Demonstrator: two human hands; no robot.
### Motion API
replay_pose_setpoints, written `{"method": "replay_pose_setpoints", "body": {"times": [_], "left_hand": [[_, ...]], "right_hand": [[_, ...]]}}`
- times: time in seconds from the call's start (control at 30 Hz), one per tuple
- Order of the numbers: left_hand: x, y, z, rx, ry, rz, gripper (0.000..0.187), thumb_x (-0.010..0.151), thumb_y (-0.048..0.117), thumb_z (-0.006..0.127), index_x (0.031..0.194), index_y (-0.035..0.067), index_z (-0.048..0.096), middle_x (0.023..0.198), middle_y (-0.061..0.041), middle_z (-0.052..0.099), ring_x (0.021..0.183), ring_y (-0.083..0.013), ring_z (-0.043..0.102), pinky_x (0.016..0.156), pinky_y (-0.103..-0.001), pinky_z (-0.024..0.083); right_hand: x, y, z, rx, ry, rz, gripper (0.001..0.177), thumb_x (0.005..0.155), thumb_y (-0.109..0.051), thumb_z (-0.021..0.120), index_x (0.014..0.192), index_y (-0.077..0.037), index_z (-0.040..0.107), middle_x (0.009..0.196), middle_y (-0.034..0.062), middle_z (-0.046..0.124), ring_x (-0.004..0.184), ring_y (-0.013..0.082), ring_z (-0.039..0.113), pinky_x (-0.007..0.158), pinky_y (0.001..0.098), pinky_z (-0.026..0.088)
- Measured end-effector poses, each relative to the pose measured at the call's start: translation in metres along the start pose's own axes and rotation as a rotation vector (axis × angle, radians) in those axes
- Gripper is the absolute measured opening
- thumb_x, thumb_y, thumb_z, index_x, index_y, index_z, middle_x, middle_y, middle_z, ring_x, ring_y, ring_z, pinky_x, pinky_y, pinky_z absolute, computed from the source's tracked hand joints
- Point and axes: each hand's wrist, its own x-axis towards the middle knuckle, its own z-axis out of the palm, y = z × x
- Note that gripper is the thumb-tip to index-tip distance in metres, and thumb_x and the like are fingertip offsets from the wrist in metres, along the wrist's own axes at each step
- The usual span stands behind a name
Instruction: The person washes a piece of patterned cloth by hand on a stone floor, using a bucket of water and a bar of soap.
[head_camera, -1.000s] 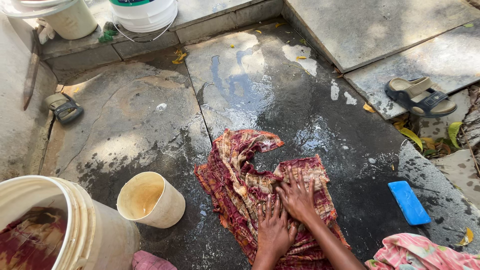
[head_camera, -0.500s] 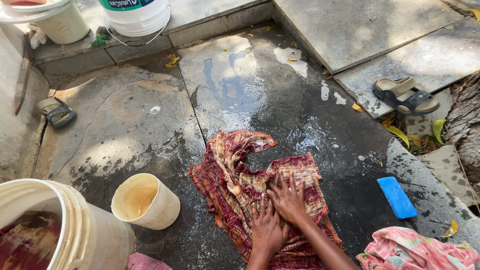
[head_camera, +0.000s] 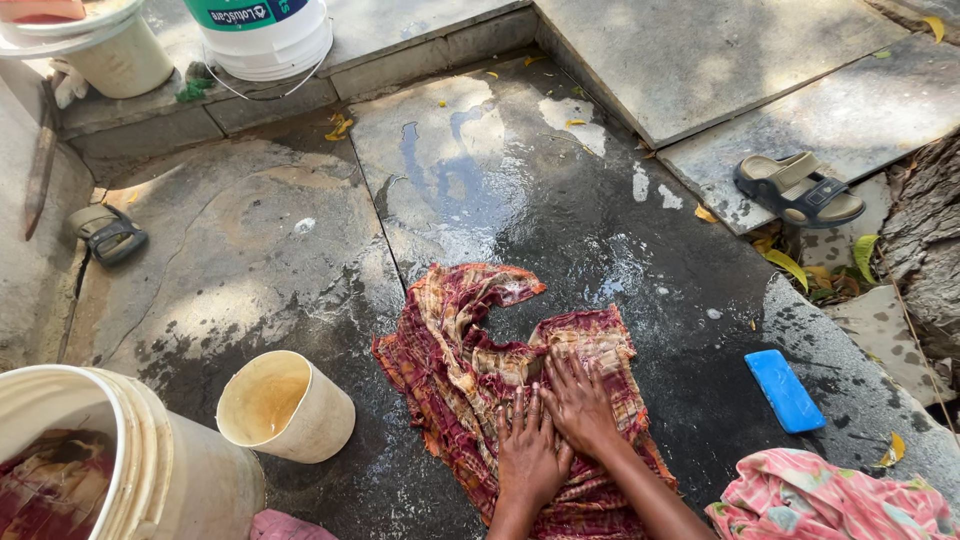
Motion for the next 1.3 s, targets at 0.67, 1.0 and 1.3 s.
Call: {"method": "replay_pose_setpoints", "body": {"times": [0.67, 1.0, 1.3], "left_hand": [[0.006, -0.005, 0.005, -0.026, -0.012, 0.0, 0.075, 0.101, 0.056, 0.011, 0.162, 0.013, 0.006, 0.172, -0.01, 0.001, 0.158, -0.0322, -0.01, 0.122, -0.055, -0.013], [0.01, -0.009, 0.0, 0.014, -0.053, 0.035, 0.075, 0.101, 0.058, 0.009, 0.163, 0.015, 0.008, 0.171, -0.014, 0.003, 0.157, -0.0356, -0.01, 0.123, -0.056, -0.013], [0.011, -0.006, -0.003, 0.019, -0.024, 0.034, 0.081, 0.1, 0.062, 0.011, 0.163, 0.012, 0.01, 0.172, -0.012, 0.0, 0.157, -0.0346, -0.013, 0.12, -0.056, -0.015]], "right_hand": [[0.011, 0.041, 0.007, -0.095, -0.095, 0.063, 0.075, 0.102, -0.064, 0.007, 0.163, -0.022, -0.008, 0.169, 0.0006, -0.017, 0.155, 0.0247, -0.013, 0.125, 0.0494, -0.009], [0.003, 0.002, 0.007, -0.014, -0.032, -0.056, 0.068, 0.103, -0.061, 0.006, 0.163, -0.03, 0.004, 0.171, -0.0017, -0.012, 0.157, 0.0244, -0.011, 0.124, 0.0571, -0.013], [0.065, 0.025, 0.014, 0.066, 0.008, 0.201, 0.069, 0.097, -0.073, 0.008, 0.159, -0.042, 0.011, 0.169, 0.0033, -0.021, 0.152, 0.0366, -0.023, 0.107, 0.075, -0.02]]}}
